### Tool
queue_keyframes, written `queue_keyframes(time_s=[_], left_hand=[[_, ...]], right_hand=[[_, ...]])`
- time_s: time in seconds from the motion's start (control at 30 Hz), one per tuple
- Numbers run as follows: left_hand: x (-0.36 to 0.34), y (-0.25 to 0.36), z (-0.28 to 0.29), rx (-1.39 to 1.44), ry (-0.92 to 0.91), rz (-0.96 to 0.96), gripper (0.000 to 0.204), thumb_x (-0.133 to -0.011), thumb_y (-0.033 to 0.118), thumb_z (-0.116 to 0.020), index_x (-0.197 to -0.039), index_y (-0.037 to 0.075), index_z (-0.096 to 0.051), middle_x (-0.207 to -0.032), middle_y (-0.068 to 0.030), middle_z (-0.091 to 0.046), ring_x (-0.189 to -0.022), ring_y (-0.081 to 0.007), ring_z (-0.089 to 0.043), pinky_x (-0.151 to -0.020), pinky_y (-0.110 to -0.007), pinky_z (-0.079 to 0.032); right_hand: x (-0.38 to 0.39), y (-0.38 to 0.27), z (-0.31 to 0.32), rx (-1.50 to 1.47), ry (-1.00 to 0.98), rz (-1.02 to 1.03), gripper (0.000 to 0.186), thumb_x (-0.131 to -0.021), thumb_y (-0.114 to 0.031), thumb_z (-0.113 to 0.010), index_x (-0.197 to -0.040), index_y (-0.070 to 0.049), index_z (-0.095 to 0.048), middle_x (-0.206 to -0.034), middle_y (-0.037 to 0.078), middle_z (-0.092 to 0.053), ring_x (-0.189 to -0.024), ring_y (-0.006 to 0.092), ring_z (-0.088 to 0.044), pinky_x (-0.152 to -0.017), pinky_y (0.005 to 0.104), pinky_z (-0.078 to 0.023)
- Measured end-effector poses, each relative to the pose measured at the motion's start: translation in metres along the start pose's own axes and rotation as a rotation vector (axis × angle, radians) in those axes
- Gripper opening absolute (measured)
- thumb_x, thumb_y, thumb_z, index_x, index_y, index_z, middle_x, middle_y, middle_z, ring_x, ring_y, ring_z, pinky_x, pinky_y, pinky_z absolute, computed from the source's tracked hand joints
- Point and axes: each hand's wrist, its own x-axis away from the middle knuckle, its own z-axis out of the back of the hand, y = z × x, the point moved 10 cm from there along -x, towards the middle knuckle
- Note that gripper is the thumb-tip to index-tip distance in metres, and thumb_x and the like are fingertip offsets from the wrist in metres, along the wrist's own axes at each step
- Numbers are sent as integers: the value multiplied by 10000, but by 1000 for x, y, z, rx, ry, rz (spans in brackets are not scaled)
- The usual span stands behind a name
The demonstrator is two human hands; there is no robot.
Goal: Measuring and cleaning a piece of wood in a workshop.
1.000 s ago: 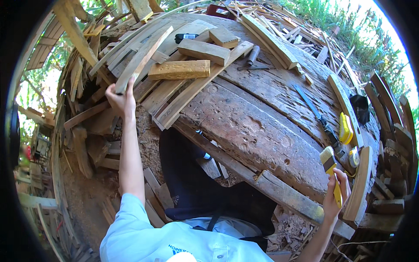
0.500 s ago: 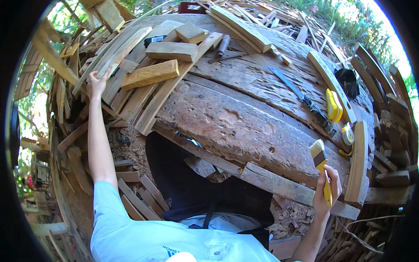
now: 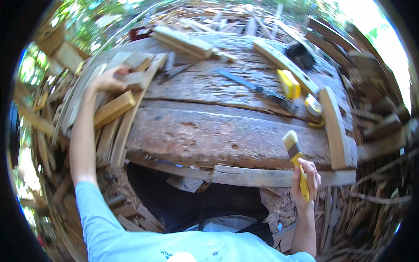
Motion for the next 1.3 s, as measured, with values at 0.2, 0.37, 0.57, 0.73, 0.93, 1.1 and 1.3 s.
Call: queue_keyframes(time_s=[0.2,0.37,0.57,0.73,0.93,1.1,1.3], left_hand=[[-2,-11,9,-324,39,68,738,-695,216,-923,-1361,36,-658,-1227,-139,-744,-1129,-255,-700,-1010,-381,-537],[8,117,9,-734,321,-144,741,-714,292,-898,-1388,93,-664,-1237,-134,-703,-1119,-324,-678,-1038,-441,-522],[54,306,-103,-666,224,-456,654,-725,253,-874,-1335,113,-682,-1205,-111,-681,-1117,-313,-648,-1006,-434,-524],[73,310,-212,-463,111,-581,693,-733,402,-908,-1325,111,-694,-1173,-88,-679,-1124,-264,-625,-992,-427,-517],[54,309,-247,-185,262,-572,703,-735,460,-890,-1285,72,-688,-1122,-85,-661,-1086,-292,-627,-974,-438,-523],[52,311,-250,-204,318,-547,701,-756,533,-860,-1273,89,-696,-1164,-69,-667,-1122,-279,-616,-996,-436,-524],[47,306,-255,-195,300,-528,717,-740,581,-855,-1260,109,-714,-1146,-55,-683,-1104,-273,-620,-992,-436,-526]], right_hand=[[-2,6,9,-21,82,5,219,-927,36,-667,-1143,6,-657,-937,174,-718,-778,314,-722,-688,372,-561],[-2,9,1,-88,73,51,253,-897,44,-691,-1145,9,-656,-926,182,-723,-749,317,-727,-649,369,-562],[-16,9,-1,-56,76,77,272,-873,61,-742,-1131,-21,-717,-926,147,-732,-742,269,-730,-629,337,-557],[-41,3,-16,-39,3,178,317,-840,52,-794,-1137,-54,-764,-926,102,-741,-754,221,-734,-644,318,-570],[-85,22,-22,79,-136,277,407,-819,-164,-872,-1200,-84,-755,-1007,102,-775,-836,235,-752,-712,345,-615],[-128,28,-42,96,-193,319,340,-880,-188,-794,-1205,-96,-764,-1028,112,-788,-894,236,-761,-809,369,-612],[-189,39,-131,-147,-335,205,369,-969,-296,-689,-1309,-159,-727,-1169,130,-775,-1057,268,-744,-975,389,-555]])
